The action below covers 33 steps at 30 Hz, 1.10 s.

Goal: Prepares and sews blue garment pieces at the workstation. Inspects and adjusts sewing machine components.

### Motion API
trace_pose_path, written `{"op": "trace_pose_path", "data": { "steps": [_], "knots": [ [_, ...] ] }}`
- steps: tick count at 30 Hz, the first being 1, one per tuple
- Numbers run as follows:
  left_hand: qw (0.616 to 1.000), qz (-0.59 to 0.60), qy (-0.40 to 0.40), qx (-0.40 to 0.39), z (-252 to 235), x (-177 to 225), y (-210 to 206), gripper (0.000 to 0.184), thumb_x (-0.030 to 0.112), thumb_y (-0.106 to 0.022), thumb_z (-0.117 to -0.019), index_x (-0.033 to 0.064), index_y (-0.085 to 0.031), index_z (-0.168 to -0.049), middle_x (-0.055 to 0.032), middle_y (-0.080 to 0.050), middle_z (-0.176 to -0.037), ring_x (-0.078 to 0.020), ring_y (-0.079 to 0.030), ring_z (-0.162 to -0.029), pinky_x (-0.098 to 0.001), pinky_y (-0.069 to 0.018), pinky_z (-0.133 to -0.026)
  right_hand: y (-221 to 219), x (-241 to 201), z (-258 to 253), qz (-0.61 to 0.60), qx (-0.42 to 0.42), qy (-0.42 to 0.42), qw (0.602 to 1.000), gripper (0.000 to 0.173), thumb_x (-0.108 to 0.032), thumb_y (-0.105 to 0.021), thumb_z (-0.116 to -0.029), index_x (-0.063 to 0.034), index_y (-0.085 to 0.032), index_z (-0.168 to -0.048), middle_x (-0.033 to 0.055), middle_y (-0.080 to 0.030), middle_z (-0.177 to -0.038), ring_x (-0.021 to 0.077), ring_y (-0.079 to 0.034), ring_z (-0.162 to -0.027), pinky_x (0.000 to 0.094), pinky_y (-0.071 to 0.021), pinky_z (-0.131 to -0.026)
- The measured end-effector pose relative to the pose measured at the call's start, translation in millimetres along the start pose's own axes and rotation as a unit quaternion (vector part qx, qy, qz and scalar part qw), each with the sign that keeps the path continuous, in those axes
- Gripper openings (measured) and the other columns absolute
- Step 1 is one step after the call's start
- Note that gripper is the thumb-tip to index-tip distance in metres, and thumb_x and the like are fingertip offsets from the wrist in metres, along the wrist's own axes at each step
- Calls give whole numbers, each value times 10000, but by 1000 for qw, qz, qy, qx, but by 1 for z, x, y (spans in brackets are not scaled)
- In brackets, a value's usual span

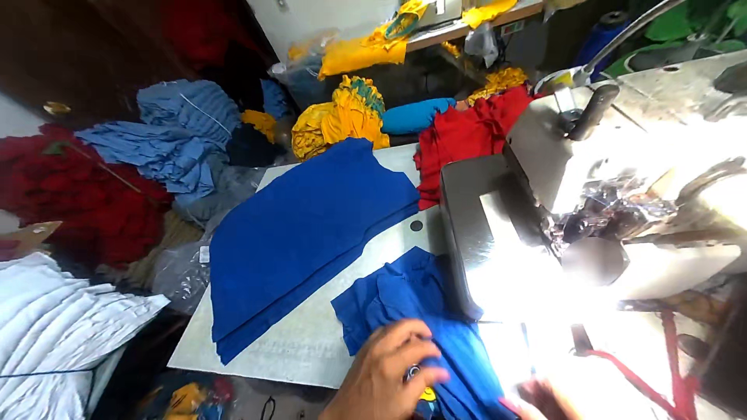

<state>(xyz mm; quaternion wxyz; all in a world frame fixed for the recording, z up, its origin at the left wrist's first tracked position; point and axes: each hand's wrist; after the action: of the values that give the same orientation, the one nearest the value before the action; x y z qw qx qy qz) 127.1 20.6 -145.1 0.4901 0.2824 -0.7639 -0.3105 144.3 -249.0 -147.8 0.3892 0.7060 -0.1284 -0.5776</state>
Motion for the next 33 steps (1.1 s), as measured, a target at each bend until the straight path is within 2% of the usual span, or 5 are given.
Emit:
{"op": "trace_pose_path", "data": {
  "steps": [8,12,19,23,33],
  "knots": [
    [985,-79,139,66,-31,-18,-31,434,283,-689,-941,53,-675,-1308,-161,-690,-1100,-198,-650,-726,-353,-573,-662,-56,-5,-42,69,127,60,988,299,-258,-572,-1007,-53,-745,-877,85,-698,-707,238,-696,-611,427,-533,-502],
    [986,-46,133,87,-3,8,-29,439,354,-699,-932,36,-729,-1232,-167,-697,-1034,-140,-618,-727,-246,-531,-660,-21,-3,-8,11,3,3,1000,283,-217,-592,-1016,1,-752,-929,143,-724,-776,304,-715,-686,506,-557,-589],
    [985,-46,90,140,-3,-5,-39,282,299,-666,-973,166,-756,-1205,-61,-647,-1002,-27,-552,-669,-156,-475,-566,-35,-13,-13,17,117,84,989,392,-383,-724,-925,3,-697,-983,178,-707,-922,277,-688,-837,394,-573,-736],
    [986,-104,26,127,-19,-3,-38,253,208,-710,-888,236,-800,-1123,-61,-594,-919,-92,-581,-733,-201,-509,-603,-63,-17,-28,104,162,74,979,536,-585,-640,-904,-56,-716,-948,142,-704,-908,269,-687,-828,386,-550,-674],
    [992,63,-35,102,-43,6,-10,98,215,-668,-877,161,-722,-938,-27,-683,-1131,-112,-618,-1088,-301,-499,-946,-19,-12,-20,-282,98,68,952,168,-57,-535,-1027,35,-667,-979,55,-707,-993,-1,-643,-960,180,-537,-879]
  ]
}}
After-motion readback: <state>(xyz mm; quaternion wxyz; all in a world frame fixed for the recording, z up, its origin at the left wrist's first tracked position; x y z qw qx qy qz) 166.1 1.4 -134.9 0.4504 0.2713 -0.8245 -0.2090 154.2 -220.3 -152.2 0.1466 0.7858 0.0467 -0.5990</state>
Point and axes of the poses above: each hand's wrist, its own z-axis away from the middle knuckle, its own y-axis out of the back of the hand, x = y × z
